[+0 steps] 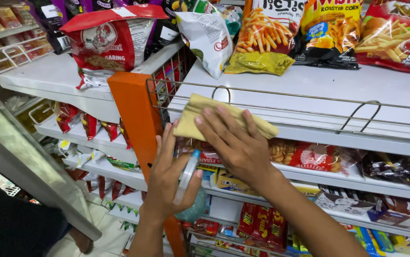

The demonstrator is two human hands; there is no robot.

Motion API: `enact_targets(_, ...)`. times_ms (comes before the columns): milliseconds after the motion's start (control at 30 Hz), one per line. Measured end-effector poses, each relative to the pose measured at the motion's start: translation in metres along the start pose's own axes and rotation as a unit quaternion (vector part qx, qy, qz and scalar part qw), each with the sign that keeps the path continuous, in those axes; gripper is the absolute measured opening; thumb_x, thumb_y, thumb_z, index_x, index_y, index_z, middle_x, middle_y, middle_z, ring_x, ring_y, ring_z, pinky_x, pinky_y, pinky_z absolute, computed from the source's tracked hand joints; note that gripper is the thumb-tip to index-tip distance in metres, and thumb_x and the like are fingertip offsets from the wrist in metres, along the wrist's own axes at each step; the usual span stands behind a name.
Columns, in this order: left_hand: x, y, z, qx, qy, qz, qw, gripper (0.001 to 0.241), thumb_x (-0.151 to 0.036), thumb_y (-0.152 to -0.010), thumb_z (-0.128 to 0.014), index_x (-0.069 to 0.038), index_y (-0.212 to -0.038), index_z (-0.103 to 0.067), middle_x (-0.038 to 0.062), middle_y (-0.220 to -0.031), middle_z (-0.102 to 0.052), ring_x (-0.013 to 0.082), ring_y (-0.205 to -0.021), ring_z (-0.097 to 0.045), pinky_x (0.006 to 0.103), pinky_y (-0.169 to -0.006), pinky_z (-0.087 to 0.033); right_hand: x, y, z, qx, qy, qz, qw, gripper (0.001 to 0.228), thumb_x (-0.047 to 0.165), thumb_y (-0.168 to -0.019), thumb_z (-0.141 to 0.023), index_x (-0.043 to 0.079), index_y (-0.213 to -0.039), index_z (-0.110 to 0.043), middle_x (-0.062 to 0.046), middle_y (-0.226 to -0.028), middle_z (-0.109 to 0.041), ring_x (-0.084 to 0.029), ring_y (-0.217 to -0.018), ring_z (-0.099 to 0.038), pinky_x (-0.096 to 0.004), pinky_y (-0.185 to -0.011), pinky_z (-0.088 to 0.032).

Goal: The person wipes down store shelves with a cloth and a spray bottle, then places various snack items into a cardboard box and scans them with a handheld barcode scanner.

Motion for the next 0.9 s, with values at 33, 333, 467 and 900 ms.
enact_targets(33, 0.001, -0.003, 0.002, -0.002, -0.010, -0.005, 1.000, 0.027, -0.017, -0.088, -0.068, 0.005, -0.103, -0.068, 0.040, -0.156, -0.035, 0.0566, -0.150, -0.033, 0.0674, -0.123, -0.022, 0.001, -0.008, -0.002, 0.004, 0.013, 0.009, 1.000, 0.050, 0.020, -0.103, -0.060, 0.018, -0.154, -0.057, -0.001, -0.155, -0.058, -0.018, -0.148, -0.047, -0.047, -0.129, -0.010)
enact_targets(333, -0.030, -0.043, -0.030, 0.038, -0.027, -0.043, 0.998, 0.030, -0.020, -0.084, -0.070, 0.003, -0.104, -0.067, 0.037, -0.134, -0.049, 0.0550, -0.130, -0.050, 0.0691, -0.122, -0.025, -0.035, -0.013, 0.036, -0.003, 0.019, -0.006, 1.000, 0.049, 0.019, -0.101, -0.058, 0.014, -0.150, -0.059, -0.002, -0.154, -0.058, -0.020, -0.147, -0.048, -0.049, -0.128, -0.014)
enact_targets(467, -0.058, -0.051, -0.058, 0.044, 0.006, -0.081, 0.996, 0.031, -0.021, -0.085, -0.070, 0.003, -0.104, -0.068, 0.039, -0.141, -0.047, 0.0538, -0.133, -0.049, 0.0704, -0.119, -0.023, -0.064, 0.017, 0.054, -0.009, 0.034, -0.030, 0.999, 0.046, 0.014, -0.101, -0.063, 0.013, -0.147, -0.061, -0.003, -0.151, -0.061, -0.021, -0.145, -0.051, -0.049, -0.128, -0.017)
enact_targets(900, -0.161, -0.072, -0.188, 0.108, 0.107, -0.183, 0.971, 0.031, -0.023, -0.086, -0.069, 0.003, -0.103, -0.068, 0.036, -0.143, -0.046, 0.0529, -0.149, -0.032, 0.0691, -0.119, -0.024, -0.173, 0.143, 0.132, -0.014, 0.072, -0.138, 0.988, 0.046, 0.010, -0.095, -0.072, 0.012, -0.140, -0.064, -0.008, -0.143, -0.065, -0.029, -0.140, -0.055, -0.052, -0.126, -0.024)
Point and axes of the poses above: each hand's wrist, its own y-axis away from the middle knuckle, its own z-axis out of the back of the hand, x = y × z, the point moved 7 cm from there along -y, towards the middle knuckle
